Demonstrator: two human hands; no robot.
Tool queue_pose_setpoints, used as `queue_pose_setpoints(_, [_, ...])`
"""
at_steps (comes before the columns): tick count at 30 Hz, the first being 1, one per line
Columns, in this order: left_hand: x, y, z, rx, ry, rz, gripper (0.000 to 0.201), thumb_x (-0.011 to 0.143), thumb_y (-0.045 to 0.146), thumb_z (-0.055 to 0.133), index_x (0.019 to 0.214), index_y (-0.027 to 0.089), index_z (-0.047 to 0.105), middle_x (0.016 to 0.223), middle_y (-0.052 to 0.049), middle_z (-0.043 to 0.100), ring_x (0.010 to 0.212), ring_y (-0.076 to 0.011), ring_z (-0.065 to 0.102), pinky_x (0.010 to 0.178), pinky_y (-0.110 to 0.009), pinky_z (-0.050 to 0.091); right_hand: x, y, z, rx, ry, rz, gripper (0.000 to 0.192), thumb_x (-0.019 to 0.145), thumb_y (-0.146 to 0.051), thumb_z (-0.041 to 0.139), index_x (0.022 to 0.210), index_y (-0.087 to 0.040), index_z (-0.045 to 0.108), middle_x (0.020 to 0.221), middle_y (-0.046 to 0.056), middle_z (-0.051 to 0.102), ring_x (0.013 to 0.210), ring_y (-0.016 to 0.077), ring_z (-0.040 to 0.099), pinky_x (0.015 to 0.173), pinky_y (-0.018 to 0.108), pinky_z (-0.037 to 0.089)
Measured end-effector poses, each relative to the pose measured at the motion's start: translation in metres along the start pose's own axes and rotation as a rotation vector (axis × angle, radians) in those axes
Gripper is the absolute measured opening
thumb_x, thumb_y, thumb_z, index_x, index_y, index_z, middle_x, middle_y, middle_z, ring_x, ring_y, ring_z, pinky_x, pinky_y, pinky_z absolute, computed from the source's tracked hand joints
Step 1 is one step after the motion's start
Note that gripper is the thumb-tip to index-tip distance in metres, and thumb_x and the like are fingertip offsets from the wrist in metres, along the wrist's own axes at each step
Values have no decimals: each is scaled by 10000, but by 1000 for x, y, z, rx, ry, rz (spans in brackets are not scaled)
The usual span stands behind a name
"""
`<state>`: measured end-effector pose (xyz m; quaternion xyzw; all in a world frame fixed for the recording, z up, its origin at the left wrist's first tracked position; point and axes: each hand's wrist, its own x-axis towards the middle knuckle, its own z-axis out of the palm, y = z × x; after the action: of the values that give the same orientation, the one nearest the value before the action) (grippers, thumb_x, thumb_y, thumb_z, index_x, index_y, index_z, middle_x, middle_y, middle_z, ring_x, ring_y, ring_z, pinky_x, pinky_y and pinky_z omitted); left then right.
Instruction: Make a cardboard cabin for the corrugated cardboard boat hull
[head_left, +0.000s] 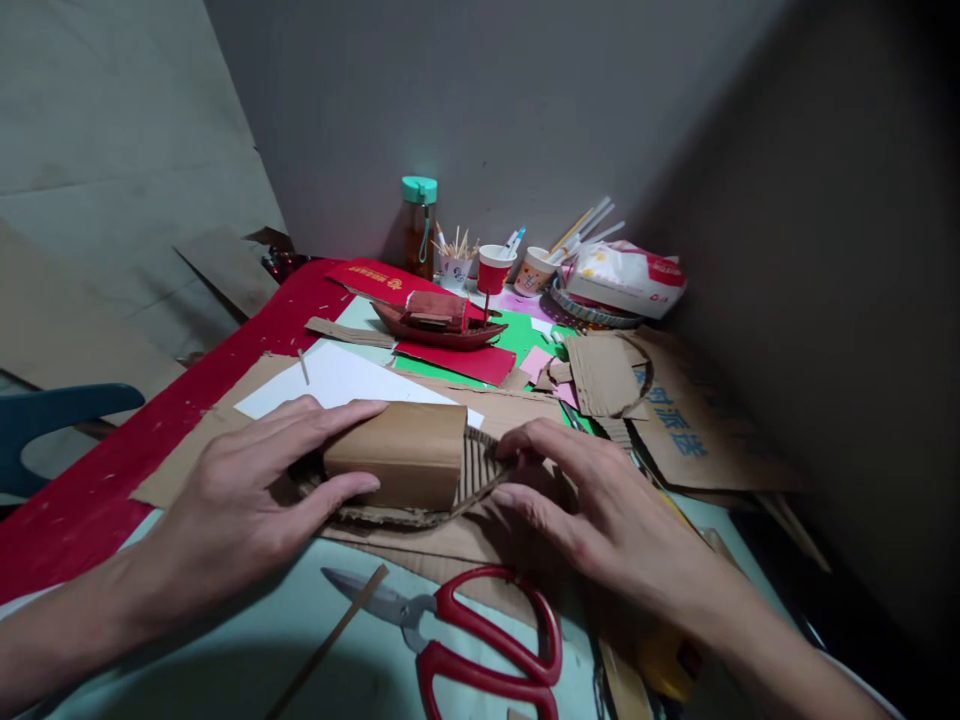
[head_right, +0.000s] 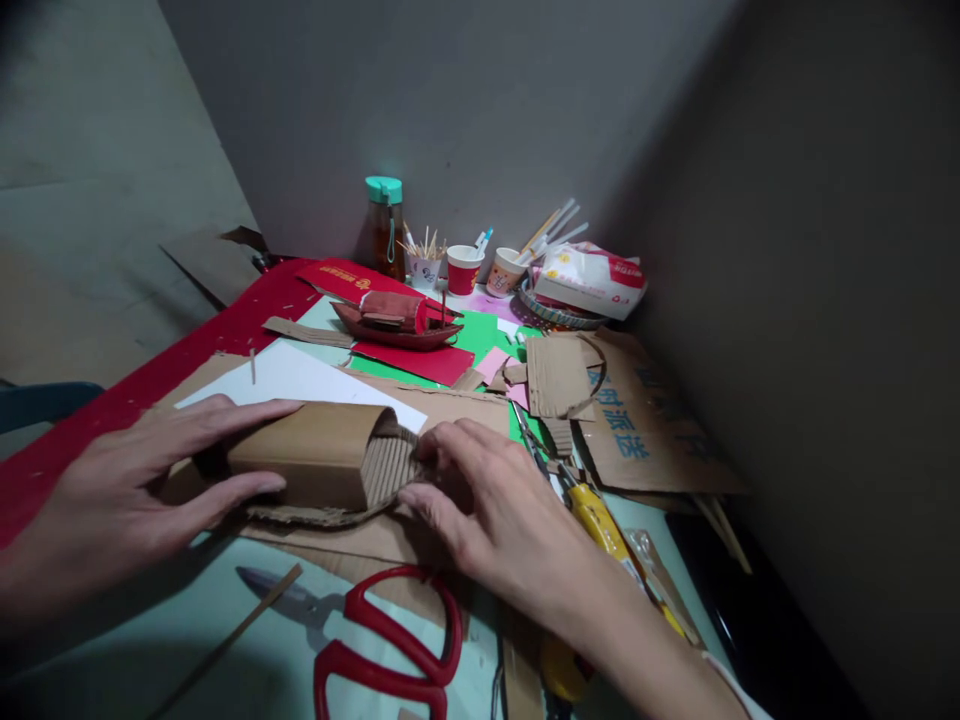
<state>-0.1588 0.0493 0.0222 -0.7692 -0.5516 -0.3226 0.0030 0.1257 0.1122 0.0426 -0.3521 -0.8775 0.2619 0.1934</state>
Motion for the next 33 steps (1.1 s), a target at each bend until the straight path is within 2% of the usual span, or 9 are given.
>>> queue_pose_setpoints(4, [-2,-2,0,-12,-23,19,476,912,415,664,1373,358,558,1119,-8,744,1007,-238,669,838,-306,542,6,-5,4,-108,151,-66,146,992,-273,567,1111,-207,620,1214,99,652,1129,250,593,952,381,461])
queue_pose_setpoints(8, [-3,-4,0,-40,-37,35,530,915,360,667,1418,402,506,1158,-1,736,1048,-257,660,868,-334,535,23,-9,14,-148,262,-147,302,984,-148,522,1282,-186,557,1142,96,711,982,228,656,821,346,507])
queue_pose_setpoints(10, [-3,-4,-1,-36,-25,66,534,911,339,672,1415,402,506,1197,-1,733,1060,-260,659,912,-353,523,33,-9,18,-178,252,-189,296,965,-93,496,1225,-170,615,1086,95,729,905,218,665,758,325,502])
queue_pose_setpoints(13, [-4,-3,-2,-27,-23,108,549,907,284,676,1418,383,502,1251,-5,723,1040,-243,667,960,-361,506,43,-8,23,-241,207,-179,268,902,-33,503,1021,-140,718,963,110,742,848,247,659,719,346,480])
queue_pose_setpoints(17, [-7,-4,0,-24,-18,135,615,913,232,665,1463,392,444,1291,3,710,1040,-215,677,1046,-363,462,47,-5,28,-241,196,-149,326,781,35,521,959,-112,751,904,124,765,843,288,665,735,387,463])
queue_pose_setpoints(21, [-10,-7,2,-36,18,87,637,896,244,689,1459,426,451,1294,23,703,1027,-217,675,954,-329,514,45,-5,33,-201,276,-110,337,776,6,527,993,-96,764,920,132,779,860,303,670,759,410,468])
queue_pose_setpoints(27, [-11,-8,-2,-25,35,42,560,907,243,670,1400,456,510,1095,37,697,880,-183,652,824,-271,512,43,-7,40,-131,312,-74,269,869,-49,548,1018,-126,757,943,94,794,841,242,691,774,355,499])
queue_pose_setpoints(30, [-9,-10,-3,-59,10,-8,509,915,257,645,1371,451,533,1099,35,683,900,-187,653,805,-258,512,43,-6,41,-152,292,-82,260,876,-46,542,983,-137,761,873,98,775,794,241,653,737,360,483])
queue_pose_setpoints(33, [-8,-14,-4,-70,-30,12,491,914,267,643,1359,443,532,1122,27,691,968,-205,657,832,-263,515,45,-5,41,-219,275,-126,254,885,-43,543,916,-167,762,791,88,735,788,256,561,718,384,431])
